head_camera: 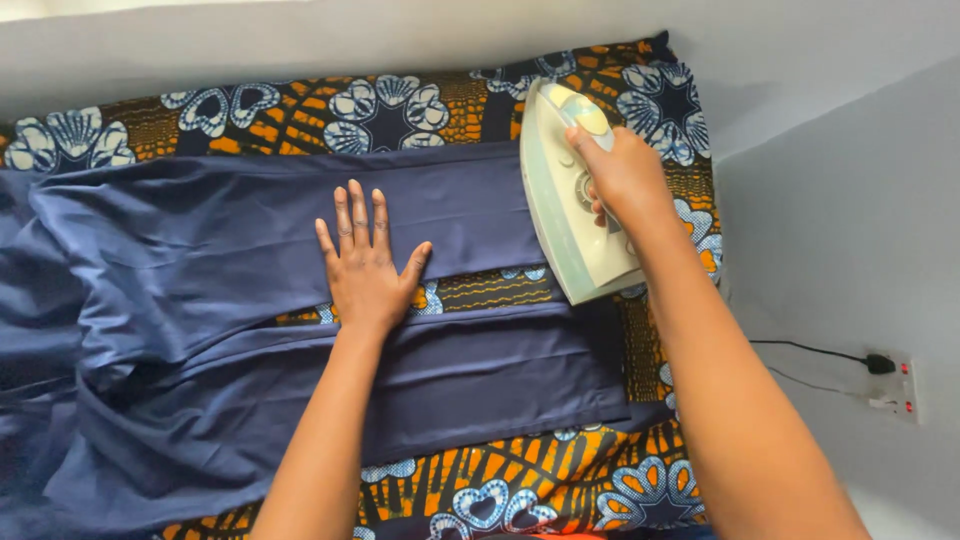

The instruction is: Iron and fold a pair of blue trousers on an ironing surface covered with an African print fabric pattern.

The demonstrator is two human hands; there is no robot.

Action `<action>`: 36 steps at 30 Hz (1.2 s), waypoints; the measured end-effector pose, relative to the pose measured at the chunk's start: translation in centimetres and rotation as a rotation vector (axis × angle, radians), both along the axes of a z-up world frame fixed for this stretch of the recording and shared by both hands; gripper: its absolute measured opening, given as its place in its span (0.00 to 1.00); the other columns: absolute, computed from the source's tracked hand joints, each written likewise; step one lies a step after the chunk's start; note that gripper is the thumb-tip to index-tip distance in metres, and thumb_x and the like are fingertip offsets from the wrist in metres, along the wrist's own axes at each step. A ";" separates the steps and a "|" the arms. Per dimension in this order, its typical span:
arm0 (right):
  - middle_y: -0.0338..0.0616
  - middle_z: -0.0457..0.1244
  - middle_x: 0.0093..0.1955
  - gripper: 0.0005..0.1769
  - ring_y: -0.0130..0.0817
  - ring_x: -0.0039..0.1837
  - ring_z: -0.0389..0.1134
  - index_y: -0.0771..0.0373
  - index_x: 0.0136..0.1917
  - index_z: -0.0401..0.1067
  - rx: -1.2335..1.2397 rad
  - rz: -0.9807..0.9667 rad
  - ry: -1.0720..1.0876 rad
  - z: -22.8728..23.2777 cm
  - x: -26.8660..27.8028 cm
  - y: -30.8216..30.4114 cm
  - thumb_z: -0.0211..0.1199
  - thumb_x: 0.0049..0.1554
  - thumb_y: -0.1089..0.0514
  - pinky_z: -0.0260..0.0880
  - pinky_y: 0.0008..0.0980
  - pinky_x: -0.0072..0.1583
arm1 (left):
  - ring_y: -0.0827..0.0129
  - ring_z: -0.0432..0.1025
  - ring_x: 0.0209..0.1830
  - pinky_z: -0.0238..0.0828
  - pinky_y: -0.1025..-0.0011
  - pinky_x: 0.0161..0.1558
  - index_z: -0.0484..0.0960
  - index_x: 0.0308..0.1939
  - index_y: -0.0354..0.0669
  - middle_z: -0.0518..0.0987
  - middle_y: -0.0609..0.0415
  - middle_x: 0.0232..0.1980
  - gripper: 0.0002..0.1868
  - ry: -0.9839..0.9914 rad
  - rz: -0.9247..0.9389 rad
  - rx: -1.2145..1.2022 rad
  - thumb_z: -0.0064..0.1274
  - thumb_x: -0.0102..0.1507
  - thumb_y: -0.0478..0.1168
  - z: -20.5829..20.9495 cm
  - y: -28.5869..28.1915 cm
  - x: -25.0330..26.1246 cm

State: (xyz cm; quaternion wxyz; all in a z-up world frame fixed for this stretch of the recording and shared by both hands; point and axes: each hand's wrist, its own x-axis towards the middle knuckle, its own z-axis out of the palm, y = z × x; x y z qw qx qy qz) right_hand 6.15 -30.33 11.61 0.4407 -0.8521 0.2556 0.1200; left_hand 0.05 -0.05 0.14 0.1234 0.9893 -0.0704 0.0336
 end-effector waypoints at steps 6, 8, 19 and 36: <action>0.42 0.60 0.25 0.29 0.30 0.24 0.62 0.65 0.49 0.72 -0.002 -0.018 0.069 0.5 -3.2 -0.7 0.62 0.57 0.34 0.65 0.37 0.28 | 0.55 0.34 0.86 0.26 0.45 0.79 0.54 0.82 0.41 0.44 0.45 0.86 0.45 0.011 -0.004 -0.027 0.37 0.70 0.67 -0.2 0.3 0.0; 0.43 0.61 0.26 0.30 0.32 0.24 0.64 0.66 0.48 0.72 -0.056 -0.019 0.045 0.6 -2.8 -0.7 0.62 0.57 0.34 0.66 0.37 0.28 | 0.55 0.33 0.86 0.26 0.45 0.79 0.54 0.82 0.41 0.43 0.45 0.86 0.45 0.009 -0.003 -0.019 0.37 0.70 0.67 -0.3 0.3 0.1; 0.47 0.67 0.27 0.42 0.40 0.33 0.72 0.63 0.43 0.78 -0.525 0.403 -0.069 4.5 1.8 0.5 0.53 0.59 0.20 0.72 0.43 0.44 | 0.53 0.37 0.84 0.30 0.46 0.78 0.58 0.79 0.43 0.48 0.45 0.84 0.43 -0.005 -0.010 -0.169 0.46 0.67 0.63 0.5 3.0 -0.7; 0.52 0.68 0.31 0.35 0.54 0.38 0.72 0.44 0.47 0.84 -0.779 1.035 -0.207 2.1 1.6 8.1 0.39 0.64 0.28 0.70 0.52 0.41 | 0.51 0.59 0.73 0.54 0.52 0.70 0.76 0.66 0.47 0.69 0.44 0.66 0.27 -0.137 0.074 -0.016 0.49 0.68 0.55 0.0 11.8 -8.7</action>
